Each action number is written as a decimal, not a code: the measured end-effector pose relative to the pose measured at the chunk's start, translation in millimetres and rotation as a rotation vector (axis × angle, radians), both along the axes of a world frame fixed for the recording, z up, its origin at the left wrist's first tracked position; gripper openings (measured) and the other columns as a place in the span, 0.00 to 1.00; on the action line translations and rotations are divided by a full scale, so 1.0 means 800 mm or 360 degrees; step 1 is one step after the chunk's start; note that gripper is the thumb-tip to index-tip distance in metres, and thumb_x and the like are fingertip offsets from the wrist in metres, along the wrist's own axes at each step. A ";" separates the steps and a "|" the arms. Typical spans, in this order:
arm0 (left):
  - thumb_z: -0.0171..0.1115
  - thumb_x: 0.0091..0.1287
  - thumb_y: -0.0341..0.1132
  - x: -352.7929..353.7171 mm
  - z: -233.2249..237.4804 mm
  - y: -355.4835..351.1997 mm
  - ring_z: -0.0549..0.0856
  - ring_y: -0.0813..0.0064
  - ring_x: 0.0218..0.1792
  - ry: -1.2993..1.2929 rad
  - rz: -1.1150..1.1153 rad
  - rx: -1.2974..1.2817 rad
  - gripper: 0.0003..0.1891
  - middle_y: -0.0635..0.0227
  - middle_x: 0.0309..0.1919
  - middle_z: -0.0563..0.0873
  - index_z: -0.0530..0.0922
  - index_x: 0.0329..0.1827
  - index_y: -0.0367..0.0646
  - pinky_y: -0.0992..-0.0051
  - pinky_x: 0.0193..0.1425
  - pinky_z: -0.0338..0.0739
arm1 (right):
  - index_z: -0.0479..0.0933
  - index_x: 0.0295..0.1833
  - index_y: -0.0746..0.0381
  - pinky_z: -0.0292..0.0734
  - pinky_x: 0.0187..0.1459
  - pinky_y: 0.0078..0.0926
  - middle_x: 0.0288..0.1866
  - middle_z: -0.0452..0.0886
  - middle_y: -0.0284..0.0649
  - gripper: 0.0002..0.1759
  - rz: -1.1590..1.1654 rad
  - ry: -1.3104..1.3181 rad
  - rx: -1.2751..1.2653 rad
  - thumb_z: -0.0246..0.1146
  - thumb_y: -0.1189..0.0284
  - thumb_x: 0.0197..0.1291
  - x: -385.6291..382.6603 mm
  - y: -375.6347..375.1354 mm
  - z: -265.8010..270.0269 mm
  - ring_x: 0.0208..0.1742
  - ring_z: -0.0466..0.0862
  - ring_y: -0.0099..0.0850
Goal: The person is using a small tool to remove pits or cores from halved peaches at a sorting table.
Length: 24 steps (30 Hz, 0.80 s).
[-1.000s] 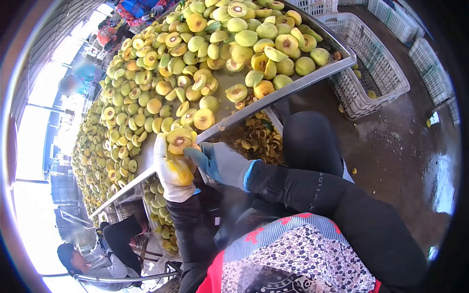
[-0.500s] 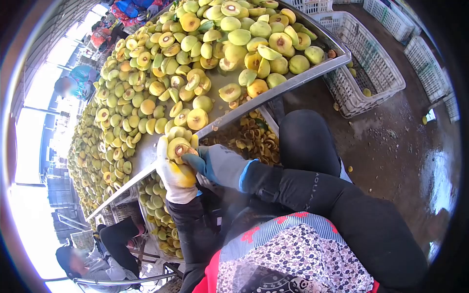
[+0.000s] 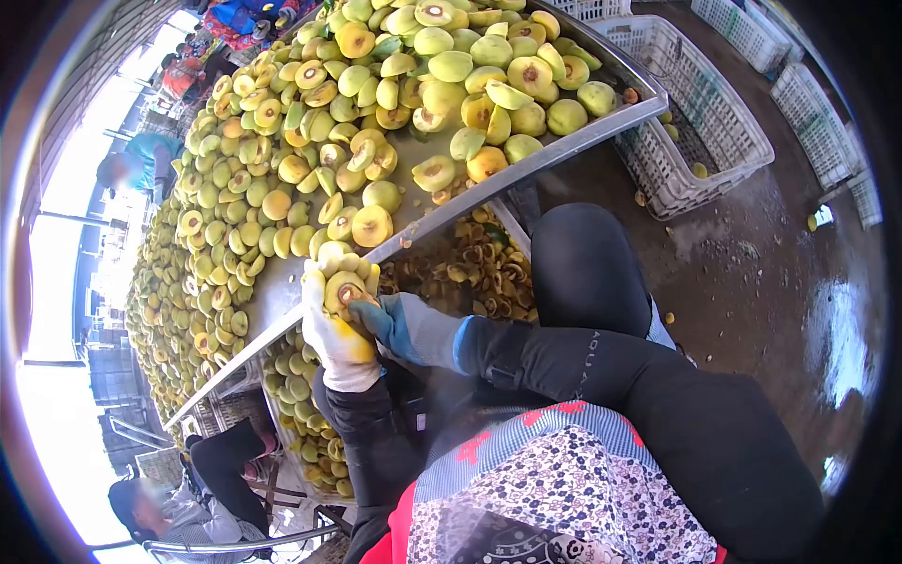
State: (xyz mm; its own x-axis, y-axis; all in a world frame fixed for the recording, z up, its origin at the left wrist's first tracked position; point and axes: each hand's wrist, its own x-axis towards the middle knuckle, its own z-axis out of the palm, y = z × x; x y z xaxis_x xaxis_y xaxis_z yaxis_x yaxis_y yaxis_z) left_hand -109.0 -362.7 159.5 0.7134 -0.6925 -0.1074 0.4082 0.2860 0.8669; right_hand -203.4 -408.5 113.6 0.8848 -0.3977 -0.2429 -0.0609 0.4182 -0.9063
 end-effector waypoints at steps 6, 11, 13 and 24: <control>0.53 0.78 0.50 -0.015 0.014 -0.009 0.86 0.64 0.50 0.0118 0.0114 -0.0125 0.21 0.64 0.50 0.85 0.79 0.59 0.42 0.56 0.60 0.82 | 0.82 0.52 0.67 0.76 0.44 0.27 0.39 0.85 0.38 0.29 -0.0164 -0.0083 -0.0054 0.56 0.48 0.74 -0.022 -0.006 0.042 0.40 0.78 0.22; 0.53 0.78 0.49 -0.015 0.004 -0.012 0.86 0.63 0.50 0.0049 0.0124 -0.0192 0.20 0.65 0.50 0.85 0.79 0.59 0.43 0.56 0.60 0.82 | 0.83 0.55 0.65 0.76 0.43 0.26 0.38 0.85 0.37 0.30 -0.0237 -0.0099 -0.0010 0.58 0.46 0.73 -0.018 -0.002 0.032 0.38 0.77 0.21; 0.53 0.78 0.49 -0.015 -0.002 -0.012 0.86 0.64 0.49 -0.0033 0.0122 -0.0187 0.20 0.65 0.49 0.85 0.79 0.59 0.43 0.57 0.59 0.82 | 0.83 0.54 0.65 0.76 0.44 0.26 0.38 0.85 0.37 0.31 -0.0230 -0.0074 -0.0080 0.59 0.46 0.73 -0.022 -0.005 0.035 0.38 0.78 0.21; 0.50 0.79 0.50 -0.020 0.023 -0.006 0.84 0.64 0.55 -0.0419 0.0028 0.0054 0.25 0.61 0.59 0.82 0.73 0.67 0.40 0.60 0.59 0.82 | 0.78 0.57 0.64 0.76 0.46 0.26 0.43 0.82 0.36 0.26 -0.0038 -0.0203 0.0380 0.54 0.50 0.76 0.000 -0.006 0.002 0.42 0.79 0.23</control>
